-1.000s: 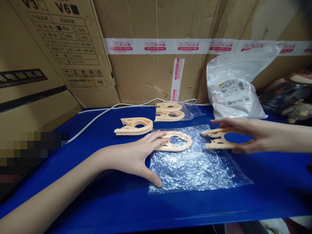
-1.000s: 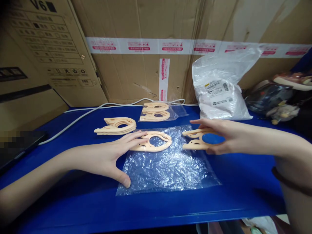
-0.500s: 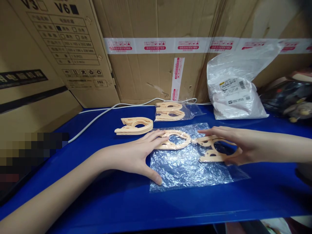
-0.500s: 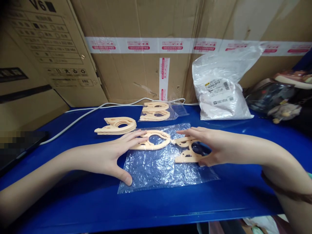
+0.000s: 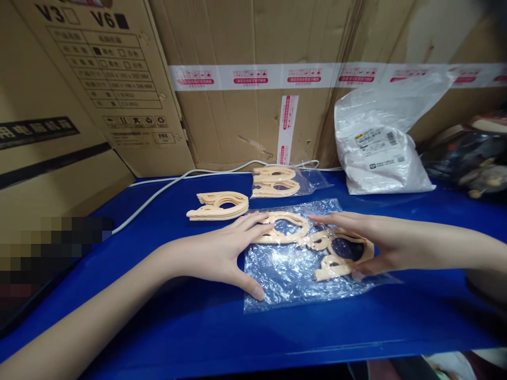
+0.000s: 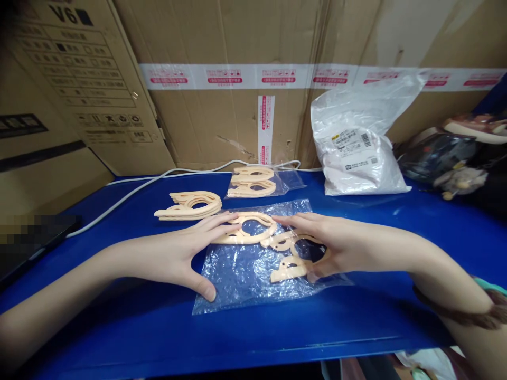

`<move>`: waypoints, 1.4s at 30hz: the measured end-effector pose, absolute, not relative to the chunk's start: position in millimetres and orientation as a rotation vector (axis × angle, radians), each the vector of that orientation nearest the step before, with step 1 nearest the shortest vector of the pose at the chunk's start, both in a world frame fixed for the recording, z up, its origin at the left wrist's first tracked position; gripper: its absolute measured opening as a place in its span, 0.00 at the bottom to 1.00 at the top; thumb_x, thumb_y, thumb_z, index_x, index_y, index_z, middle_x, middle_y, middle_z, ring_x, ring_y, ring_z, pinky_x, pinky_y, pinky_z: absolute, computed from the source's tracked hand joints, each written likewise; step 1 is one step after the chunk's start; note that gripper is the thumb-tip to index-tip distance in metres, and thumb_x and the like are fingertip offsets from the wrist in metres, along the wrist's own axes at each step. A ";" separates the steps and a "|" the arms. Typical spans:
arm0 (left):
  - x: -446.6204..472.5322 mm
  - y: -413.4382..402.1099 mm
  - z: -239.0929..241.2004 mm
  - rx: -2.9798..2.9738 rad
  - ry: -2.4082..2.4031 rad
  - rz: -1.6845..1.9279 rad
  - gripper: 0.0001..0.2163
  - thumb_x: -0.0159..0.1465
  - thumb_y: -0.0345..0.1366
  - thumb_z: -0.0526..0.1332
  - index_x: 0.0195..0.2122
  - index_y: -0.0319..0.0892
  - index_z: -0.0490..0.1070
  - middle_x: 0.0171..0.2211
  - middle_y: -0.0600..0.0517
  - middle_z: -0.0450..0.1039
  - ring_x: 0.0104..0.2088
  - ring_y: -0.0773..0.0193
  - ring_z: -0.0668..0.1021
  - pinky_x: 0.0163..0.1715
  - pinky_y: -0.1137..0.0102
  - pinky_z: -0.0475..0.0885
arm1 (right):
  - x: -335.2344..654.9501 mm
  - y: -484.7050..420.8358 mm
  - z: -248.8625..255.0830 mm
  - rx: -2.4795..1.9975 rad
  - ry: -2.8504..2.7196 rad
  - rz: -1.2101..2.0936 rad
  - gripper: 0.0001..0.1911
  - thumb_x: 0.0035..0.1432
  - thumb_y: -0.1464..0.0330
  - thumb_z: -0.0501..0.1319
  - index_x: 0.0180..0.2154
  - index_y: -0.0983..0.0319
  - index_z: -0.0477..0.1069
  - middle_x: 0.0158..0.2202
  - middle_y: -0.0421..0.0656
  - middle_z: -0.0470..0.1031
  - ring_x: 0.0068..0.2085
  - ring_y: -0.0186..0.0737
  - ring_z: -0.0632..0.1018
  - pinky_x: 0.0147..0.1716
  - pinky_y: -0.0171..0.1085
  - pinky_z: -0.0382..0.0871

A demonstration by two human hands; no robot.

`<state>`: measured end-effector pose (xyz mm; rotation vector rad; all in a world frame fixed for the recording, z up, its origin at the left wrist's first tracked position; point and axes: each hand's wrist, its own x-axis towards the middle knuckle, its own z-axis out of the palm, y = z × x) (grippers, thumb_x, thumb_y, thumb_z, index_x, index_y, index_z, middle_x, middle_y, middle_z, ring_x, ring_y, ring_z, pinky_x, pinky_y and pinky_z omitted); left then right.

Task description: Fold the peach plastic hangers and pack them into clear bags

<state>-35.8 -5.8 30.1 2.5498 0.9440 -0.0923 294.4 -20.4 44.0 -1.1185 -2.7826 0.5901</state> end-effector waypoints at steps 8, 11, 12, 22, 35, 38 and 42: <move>-35.9 -5.7 29.6 2.575 0.946 -0.068 0.49 0.53 0.62 0.62 0.69 0.50 0.41 0.71 0.45 0.33 0.69 0.43 0.44 0.63 0.50 0.53 | 311.6 -15.8 47.2 -1.284 -2.753 0.576 0.34 0.59 0.61 0.62 0.65 0.51 0.56 0.62 0.44 0.65 0.59 0.50 0.70 0.54 0.38 0.69; -35.7 -6.1 30.0 2.561 0.955 -0.081 0.49 0.53 0.62 0.62 0.69 0.50 0.40 0.71 0.45 0.32 0.69 0.43 0.44 0.63 0.50 0.53 | 323.5 -9.3 44.2 -1.363 -2.727 0.589 0.31 0.61 0.60 0.59 0.65 0.50 0.56 0.61 0.44 0.67 0.58 0.49 0.71 0.53 0.36 0.69; -35.6 -6.1 30.2 2.552 0.961 -0.095 0.49 0.53 0.62 0.62 0.69 0.50 0.40 0.71 0.46 0.32 0.69 0.43 0.43 0.63 0.50 0.52 | 325.4 -7.7 43.5 -1.363 -2.731 0.611 0.31 0.61 0.60 0.60 0.64 0.50 0.57 0.60 0.44 0.68 0.58 0.49 0.71 0.52 0.36 0.70; -32.1 -6.0 31.2 2.551 0.966 -0.109 0.47 0.55 0.61 0.61 0.69 0.51 0.42 0.71 0.46 0.31 0.69 0.42 0.42 0.63 0.48 0.51 | 308.3 -13.3 48.0 -1.369 -2.713 0.720 0.32 0.59 0.59 0.62 0.64 0.49 0.58 0.59 0.40 0.69 0.57 0.46 0.72 0.51 0.34 0.68; -31.2 -6.5 34.7 2.474 1.007 -0.180 0.49 0.53 0.64 0.60 0.70 0.52 0.38 0.71 0.52 0.26 0.69 0.44 0.38 0.65 0.51 0.44 | 301.5 -17.8 55.8 -1.444 -2.677 0.957 0.47 0.46 0.55 0.70 0.66 0.52 0.55 0.46 0.42 0.76 0.46 0.48 0.77 0.42 0.37 0.71; -31.5 -6.4 34.6 2.467 1.005 -0.177 0.48 0.53 0.64 0.60 0.69 0.53 0.39 0.71 0.53 0.26 0.69 0.45 0.38 0.65 0.52 0.45 | 304.1 -18.4 54.9 -1.421 -2.708 0.954 0.48 0.46 0.55 0.70 0.66 0.52 0.55 0.48 0.43 0.75 0.46 0.49 0.77 0.42 0.37 0.71; -31.7 -5.7 33.5 2.456 1.000 -0.159 0.48 0.53 0.63 0.61 0.69 0.54 0.41 0.71 0.52 0.27 0.69 0.43 0.38 0.65 0.50 0.45 | 304.4 -19.7 53.2 -1.409 -2.714 0.890 0.47 0.45 0.55 0.70 0.65 0.54 0.56 0.52 0.45 0.73 0.47 0.50 0.76 0.42 0.38 0.71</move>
